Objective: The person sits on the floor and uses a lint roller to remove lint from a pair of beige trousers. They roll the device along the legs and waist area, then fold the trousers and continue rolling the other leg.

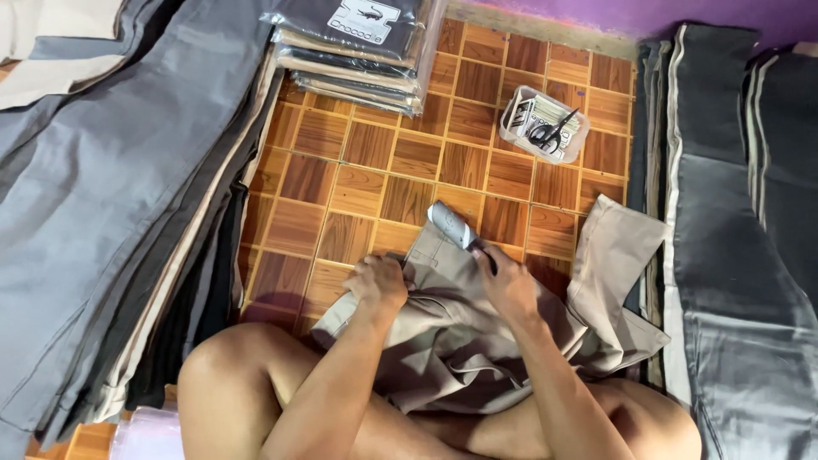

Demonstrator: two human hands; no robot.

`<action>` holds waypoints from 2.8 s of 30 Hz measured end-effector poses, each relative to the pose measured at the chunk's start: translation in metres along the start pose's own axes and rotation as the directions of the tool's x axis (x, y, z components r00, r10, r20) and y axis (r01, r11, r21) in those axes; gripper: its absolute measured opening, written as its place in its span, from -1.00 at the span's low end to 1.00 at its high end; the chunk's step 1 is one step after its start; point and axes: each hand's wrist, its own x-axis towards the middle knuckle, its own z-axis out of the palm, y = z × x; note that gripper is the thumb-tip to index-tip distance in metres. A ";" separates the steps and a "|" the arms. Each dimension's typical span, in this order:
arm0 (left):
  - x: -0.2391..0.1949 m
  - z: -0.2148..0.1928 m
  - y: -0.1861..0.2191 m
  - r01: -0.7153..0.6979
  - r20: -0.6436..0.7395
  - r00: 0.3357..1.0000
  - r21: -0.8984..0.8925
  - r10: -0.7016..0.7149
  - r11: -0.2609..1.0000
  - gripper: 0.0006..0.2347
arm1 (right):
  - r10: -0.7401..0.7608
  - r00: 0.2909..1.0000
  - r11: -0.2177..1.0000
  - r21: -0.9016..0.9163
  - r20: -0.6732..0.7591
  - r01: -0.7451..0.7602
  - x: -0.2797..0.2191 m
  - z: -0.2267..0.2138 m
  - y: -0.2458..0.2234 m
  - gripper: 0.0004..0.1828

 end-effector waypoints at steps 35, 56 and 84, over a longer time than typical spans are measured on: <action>0.071 -0.013 0.027 -0.705 -0.706 0.708 -0.706 0.018 0.068 -0.87 | 0.047 0.997 0.947 0.320 -0.059 -0.026 0.006 -0.013 -0.005 -0.59; 0.064 -0.009 0.030 -0.523 -0.316 0.791 0.093 0.523 0.847 -0.74 | -0.097 0.875 0.869 0.388 -0.475 0.307 0.071 -0.192 0.054 -0.84; 0.057 -0.086 -0.031 -0.667 -0.664 0.744 -0.737 0.068 0.105 -0.95 | -0.202 0.803 0.945 0.327 0.561 0.009 0.001 -0.141 0.057 -0.33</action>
